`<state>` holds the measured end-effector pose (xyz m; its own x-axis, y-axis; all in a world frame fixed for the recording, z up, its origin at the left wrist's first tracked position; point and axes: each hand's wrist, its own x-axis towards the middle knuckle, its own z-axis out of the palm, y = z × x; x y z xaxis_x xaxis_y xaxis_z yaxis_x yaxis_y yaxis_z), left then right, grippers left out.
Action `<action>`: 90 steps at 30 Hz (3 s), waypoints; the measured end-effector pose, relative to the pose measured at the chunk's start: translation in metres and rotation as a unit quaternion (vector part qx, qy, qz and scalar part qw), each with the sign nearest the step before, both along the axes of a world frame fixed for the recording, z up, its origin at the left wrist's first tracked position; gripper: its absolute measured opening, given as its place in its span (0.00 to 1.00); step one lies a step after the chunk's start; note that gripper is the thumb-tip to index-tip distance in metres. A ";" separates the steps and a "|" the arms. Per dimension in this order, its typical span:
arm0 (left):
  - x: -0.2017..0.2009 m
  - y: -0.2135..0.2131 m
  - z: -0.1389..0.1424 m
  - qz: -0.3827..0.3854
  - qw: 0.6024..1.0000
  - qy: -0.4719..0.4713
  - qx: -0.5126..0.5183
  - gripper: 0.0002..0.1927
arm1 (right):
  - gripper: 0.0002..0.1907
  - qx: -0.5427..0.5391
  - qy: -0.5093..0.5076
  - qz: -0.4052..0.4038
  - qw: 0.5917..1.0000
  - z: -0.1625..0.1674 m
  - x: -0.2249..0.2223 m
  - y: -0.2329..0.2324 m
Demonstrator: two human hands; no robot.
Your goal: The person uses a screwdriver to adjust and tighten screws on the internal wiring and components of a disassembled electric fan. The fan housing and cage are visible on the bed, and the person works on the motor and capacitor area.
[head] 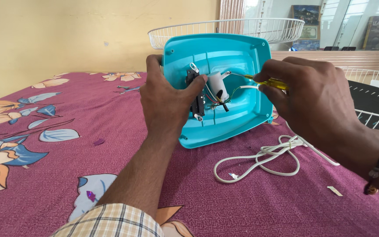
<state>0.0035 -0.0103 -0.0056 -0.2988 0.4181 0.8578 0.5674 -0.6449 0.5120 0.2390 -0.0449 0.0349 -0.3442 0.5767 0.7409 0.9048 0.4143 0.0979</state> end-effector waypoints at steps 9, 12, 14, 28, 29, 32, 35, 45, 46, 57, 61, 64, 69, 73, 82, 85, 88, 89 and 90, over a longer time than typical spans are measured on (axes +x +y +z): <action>0.004 0.000 -0.001 0.007 0.999 -0.025 -0.034 0.36 | 0.15 -0.227 0.302 0.161 0.912 0.002 0.028 0.019; 0.009 0.002 -0.001 0.030 0.995 -0.075 -0.065 0.42 | 0.15 -0.252 0.364 0.230 0.867 0.003 0.030 0.022; 0.008 0.004 -0.003 -0.019 0.990 -0.114 -0.079 0.42 | 0.15 -0.270 0.398 0.206 0.852 0.002 0.029 0.022; -0.020 0.007 0.006 -0.127 0.983 -0.081 -0.102 0.28 | 0.07 -0.273 0.457 0.229 0.815 0.001 0.016 0.012; -0.018 0.007 0.005 -0.116 0.984 -0.083 -0.106 0.28 | 0.07 -0.273 0.455 0.214 0.820 -0.001 0.014 0.011; -0.014 0.005 0.003 -0.119 0.984 -0.088 -0.100 0.27 | 0.09 -0.272 0.448 0.211 0.825 -0.002 0.010 0.006; -0.014 0.004 0.002 -0.121 0.984 -0.091 -0.095 0.27 | 0.10 -0.277 0.461 0.209 0.817 -0.002 0.007 0.004; -0.013 0.006 0.001 -0.118 0.984 -0.080 -0.108 0.28 | 0.09 -0.296 0.481 0.209 0.798 -0.003 0.001 0.001; -0.013 0.006 0.001 -0.116 0.984 -0.080 -0.105 0.28 | 0.09 -0.298 0.481 0.211 0.798 -0.003 0.000 0.001; -0.012 0.005 0.001 -0.097 0.988 -0.069 -0.095 0.27 | 0.11 -0.317 0.475 0.200 0.797 -0.003 0.000 0.001; -0.013 0.006 0.001 -0.103 0.988 -0.064 -0.092 0.27 | 0.12 -0.201 0.304 0.112 0.924 -0.001 -0.002 -0.005; -0.013 0.006 0.001 -0.104 0.989 -0.061 -0.090 0.28 | 0.13 -0.115 0.162 0.013 0.980 0.002 -0.002 -0.009; -0.014 0.003 0.001 -0.099 0.990 -0.059 -0.079 0.27 | 0.13 -0.037 0.057 0.063 0.996 0.006 0.007 -0.008; -0.012 0.002 0.003 -0.093 0.989 -0.064 -0.097 0.27 | 0.14 -0.027 0.047 0.099 0.994 0.009 0.017 0.000; -0.010 0.007 0.001 -0.099 0.988 -0.072 -0.093 0.27 | 0.16 -0.183 0.327 0.185 0.909 -0.002 0.028 0.021; -0.009 0.007 0.001 -0.069 0.993 -0.056 -0.076 0.32 | 0.14 -0.269 0.467 0.240 0.807 -0.004 0.031 0.030; -0.009 0.004 0.003 -0.042 0.997 -0.037 -0.060 0.40 | 0.15 -0.334 0.568 0.236 0.714 -0.005 0.035 0.036; -0.008 0.003 0.004 -0.051 0.996 -0.044 -0.065 0.41 | 0.16 -0.356 0.590 0.241 0.683 -0.008 0.035 0.038; -0.007 0.003 0.006 -0.061 0.994 -0.051 -0.071 0.42 | 0.17 -0.376 0.611 0.246 0.651 -0.009 0.035 0.038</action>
